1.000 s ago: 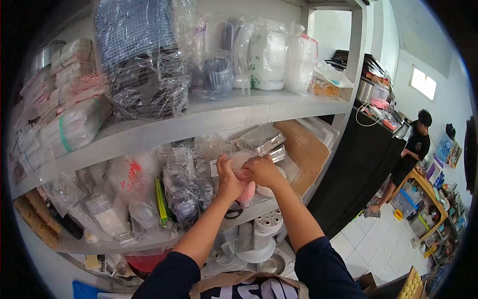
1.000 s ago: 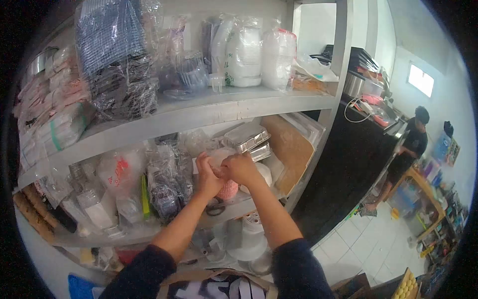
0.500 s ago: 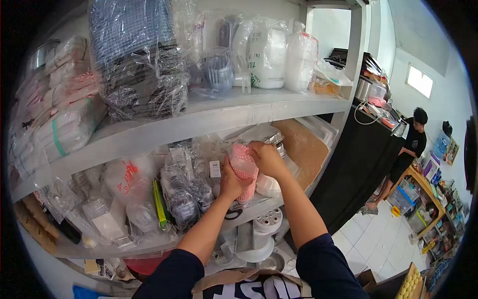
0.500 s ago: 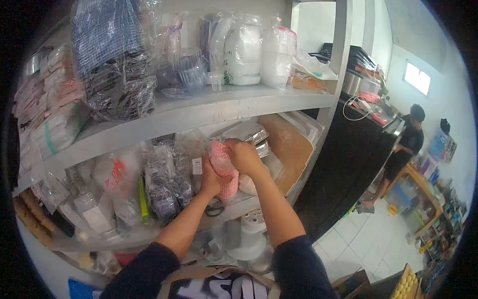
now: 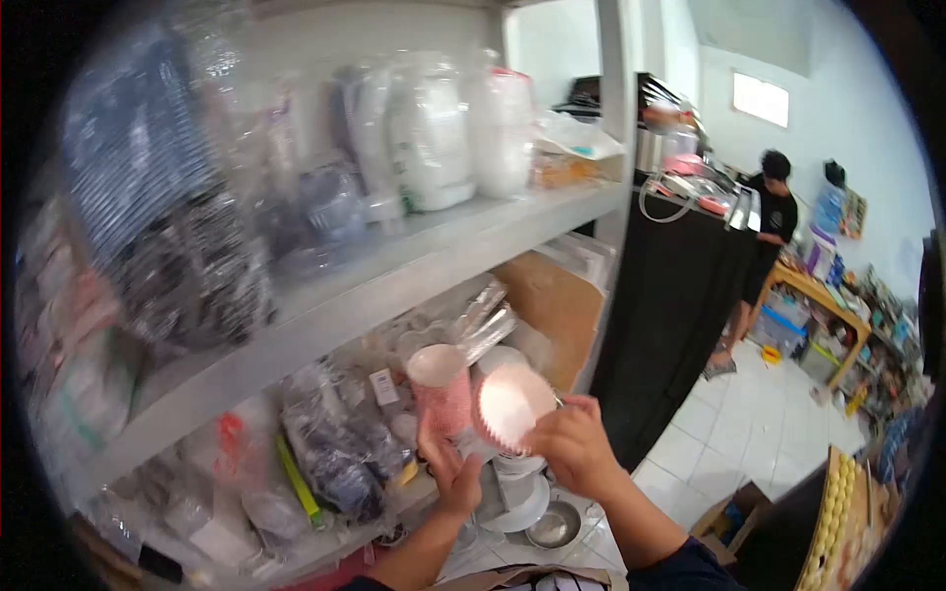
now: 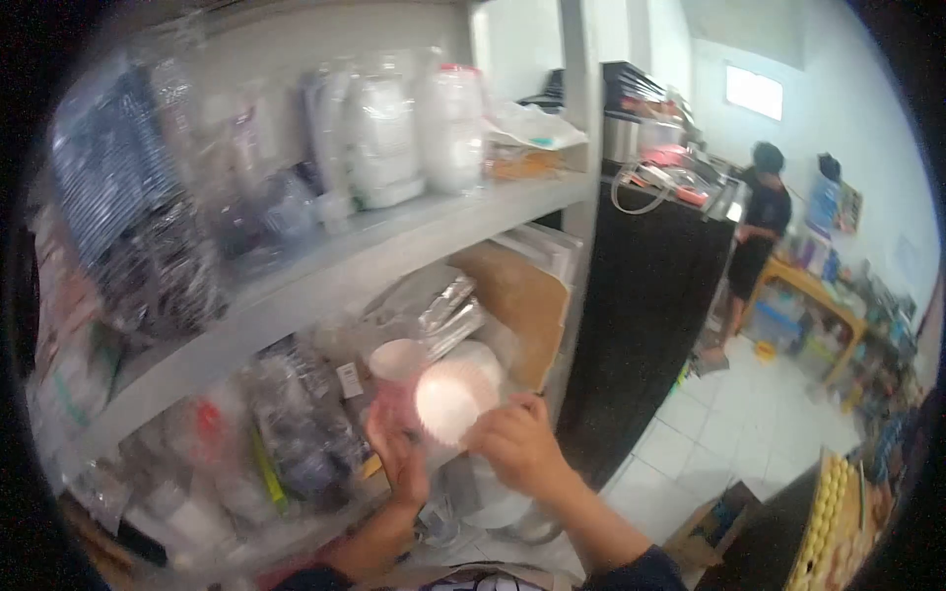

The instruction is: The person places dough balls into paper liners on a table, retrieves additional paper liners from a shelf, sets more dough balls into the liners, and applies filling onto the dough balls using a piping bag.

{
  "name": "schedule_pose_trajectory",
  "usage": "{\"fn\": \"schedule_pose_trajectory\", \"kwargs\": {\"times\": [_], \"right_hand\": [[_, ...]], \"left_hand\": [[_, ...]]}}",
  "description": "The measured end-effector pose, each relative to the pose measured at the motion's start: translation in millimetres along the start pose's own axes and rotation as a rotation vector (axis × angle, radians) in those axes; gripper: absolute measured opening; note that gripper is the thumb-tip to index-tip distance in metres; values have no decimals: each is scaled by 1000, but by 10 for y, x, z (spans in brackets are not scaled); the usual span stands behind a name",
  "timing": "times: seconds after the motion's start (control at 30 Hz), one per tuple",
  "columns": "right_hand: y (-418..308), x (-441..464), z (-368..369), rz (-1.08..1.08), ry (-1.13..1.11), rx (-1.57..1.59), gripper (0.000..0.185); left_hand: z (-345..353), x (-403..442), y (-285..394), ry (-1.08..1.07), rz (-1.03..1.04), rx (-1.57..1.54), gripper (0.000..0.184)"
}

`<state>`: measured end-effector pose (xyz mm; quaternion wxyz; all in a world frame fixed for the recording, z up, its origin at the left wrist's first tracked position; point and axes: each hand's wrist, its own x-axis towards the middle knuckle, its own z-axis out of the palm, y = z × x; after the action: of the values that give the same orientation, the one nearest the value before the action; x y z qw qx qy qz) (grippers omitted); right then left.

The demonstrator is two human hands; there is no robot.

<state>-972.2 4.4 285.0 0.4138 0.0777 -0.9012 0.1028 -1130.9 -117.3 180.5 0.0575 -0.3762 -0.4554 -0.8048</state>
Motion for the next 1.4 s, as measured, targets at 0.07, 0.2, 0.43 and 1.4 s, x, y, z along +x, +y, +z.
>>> {"fn": "schedule_pose_trajectory", "kwargs": {"times": [0.07,0.2,0.43,1.4], "right_hand": [[-85,-321,-21,47,-31,4,23],[-296,-945,-303,182,-255,10,26],[-853,-1913,-1017,657,-60,204,66],[-3406,-4891,-3810,1284,684,-894,23]], "left_hand": [[182,-319,83,-65,-643,-699,97],[418,-534,290,-451,-1181,-1326,84],[952,-1408,561,-650,-1402,-1115,76],[4070,-5049,2600,-1897,-2038,-1023,82]]}}
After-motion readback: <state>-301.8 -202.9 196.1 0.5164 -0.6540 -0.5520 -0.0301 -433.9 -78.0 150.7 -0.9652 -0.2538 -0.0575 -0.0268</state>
